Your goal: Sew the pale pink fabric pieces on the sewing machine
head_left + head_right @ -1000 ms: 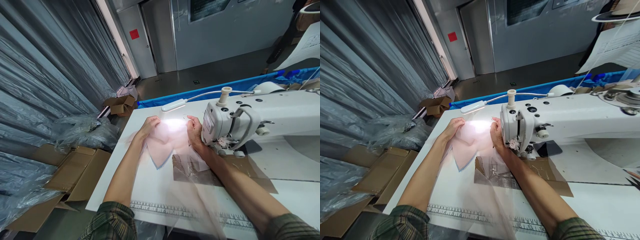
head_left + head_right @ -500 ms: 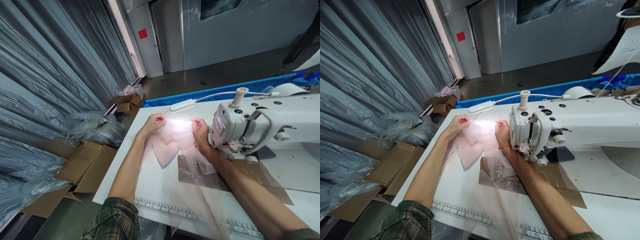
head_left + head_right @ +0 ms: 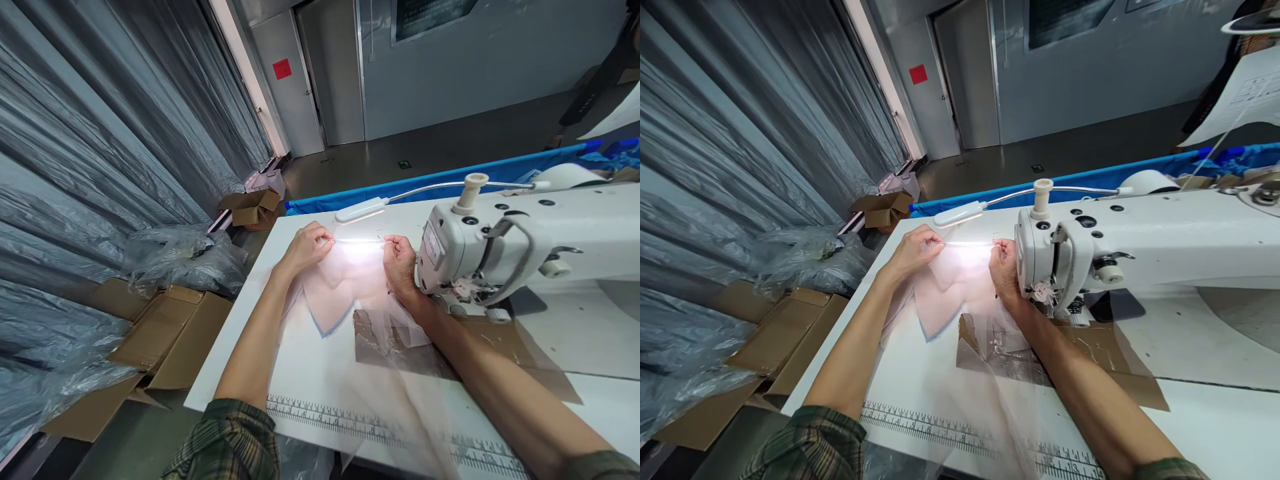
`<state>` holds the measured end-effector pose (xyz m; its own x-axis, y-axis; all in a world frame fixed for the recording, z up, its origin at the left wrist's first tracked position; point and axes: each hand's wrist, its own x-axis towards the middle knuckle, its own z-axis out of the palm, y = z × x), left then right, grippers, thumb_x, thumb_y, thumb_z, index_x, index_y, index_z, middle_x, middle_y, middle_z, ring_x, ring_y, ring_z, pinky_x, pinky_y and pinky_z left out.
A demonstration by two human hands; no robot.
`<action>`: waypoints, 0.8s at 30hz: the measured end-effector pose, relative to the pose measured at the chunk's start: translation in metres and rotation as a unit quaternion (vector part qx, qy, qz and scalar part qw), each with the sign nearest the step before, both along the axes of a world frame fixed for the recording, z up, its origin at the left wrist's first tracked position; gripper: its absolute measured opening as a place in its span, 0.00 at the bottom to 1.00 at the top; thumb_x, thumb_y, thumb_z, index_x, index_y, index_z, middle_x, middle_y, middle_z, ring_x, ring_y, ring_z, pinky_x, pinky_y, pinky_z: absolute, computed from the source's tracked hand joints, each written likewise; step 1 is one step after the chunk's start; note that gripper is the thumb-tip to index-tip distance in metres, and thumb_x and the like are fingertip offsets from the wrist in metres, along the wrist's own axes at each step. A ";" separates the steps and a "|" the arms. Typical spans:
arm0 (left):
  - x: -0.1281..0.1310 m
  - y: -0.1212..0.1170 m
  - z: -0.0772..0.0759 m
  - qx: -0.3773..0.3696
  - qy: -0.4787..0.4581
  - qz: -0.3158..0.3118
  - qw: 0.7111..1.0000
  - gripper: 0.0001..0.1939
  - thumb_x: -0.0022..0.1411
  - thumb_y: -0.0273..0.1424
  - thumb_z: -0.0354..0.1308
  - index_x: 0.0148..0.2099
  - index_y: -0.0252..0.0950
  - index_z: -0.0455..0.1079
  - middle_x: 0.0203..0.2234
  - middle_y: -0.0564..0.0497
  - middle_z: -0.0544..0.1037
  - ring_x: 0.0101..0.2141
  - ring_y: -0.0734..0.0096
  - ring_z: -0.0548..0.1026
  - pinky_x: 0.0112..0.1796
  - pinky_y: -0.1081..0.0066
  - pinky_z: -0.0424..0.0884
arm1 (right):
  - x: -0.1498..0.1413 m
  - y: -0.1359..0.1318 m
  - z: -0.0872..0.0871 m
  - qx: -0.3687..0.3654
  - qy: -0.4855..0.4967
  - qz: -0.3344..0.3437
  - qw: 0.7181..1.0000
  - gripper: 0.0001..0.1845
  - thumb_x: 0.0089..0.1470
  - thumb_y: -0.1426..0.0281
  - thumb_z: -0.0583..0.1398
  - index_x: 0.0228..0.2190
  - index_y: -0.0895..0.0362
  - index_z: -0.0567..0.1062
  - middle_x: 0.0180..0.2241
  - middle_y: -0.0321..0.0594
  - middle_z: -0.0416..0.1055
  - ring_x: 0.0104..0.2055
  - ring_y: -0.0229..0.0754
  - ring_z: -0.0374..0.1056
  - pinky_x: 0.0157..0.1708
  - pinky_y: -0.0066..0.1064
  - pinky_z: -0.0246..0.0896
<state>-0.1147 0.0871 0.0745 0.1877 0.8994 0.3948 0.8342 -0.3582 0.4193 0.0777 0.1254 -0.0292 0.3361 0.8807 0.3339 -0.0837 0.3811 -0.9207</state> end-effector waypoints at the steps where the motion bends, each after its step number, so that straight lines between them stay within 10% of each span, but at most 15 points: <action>1: 0.001 0.001 -0.001 0.034 0.023 0.013 0.999 0.04 0.56 0.30 0.57 0.32 0.37 0.73 0.33 0.49 0.72 0.37 0.64 0.70 0.42 0.67 0.63 | 0.000 0.000 0.000 0.004 -0.003 0.003 1.000 0.08 0.51 0.65 0.54 0.32 0.56 0.67 0.30 0.40 0.69 0.33 0.41 0.67 0.36 0.35 0.66; 6: 0.012 0.004 -0.011 0.094 -0.002 0.108 0.990 0.05 0.60 0.30 0.57 0.34 0.39 0.74 0.24 0.52 0.69 0.32 0.65 0.72 0.40 0.67 0.63 | -0.002 -0.003 -0.001 0.027 -0.014 0.018 0.999 0.08 0.52 0.65 0.55 0.34 0.55 0.67 0.31 0.39 0.69 0.29 0.39 0.68 0.33 0.34 0.67; 13: 0.031 0.013 -0.024 -0.042 -0.443 0.049 0.894 0.10 0.51 0.33 0.65 0.34 0.35 0.70 0.26 0.51 0.76 0.30 0.69 0.76 0.36 0.68 0.73 | -0.006 0.004 -0.005 0.036 0.013 -0.005 0.999 0.06 0.52 0.66 0.54 0.32 0.55 0.64 0.30 0.39 0.68 0.32 0.41 0.71 0.37 0.36 0.70; 24: 0.037 0.014 -0.027 -0.076 -0.571 0.051 0.816 0.12 0.50 0.29 0.68 0.36 0.32 0.70 0.28 0.50 0.77 0.35 0.71 0.79 0.47 0.62 0.76 | -0.008 0.007 -0.011 0.034 0.035 -0.020 0.999 0.08 0.54 0.63 0.54 0.33 0.54 0.63 0.30 0.37 0.66 0.32 0.38 0.70 0.39 0.35 0.69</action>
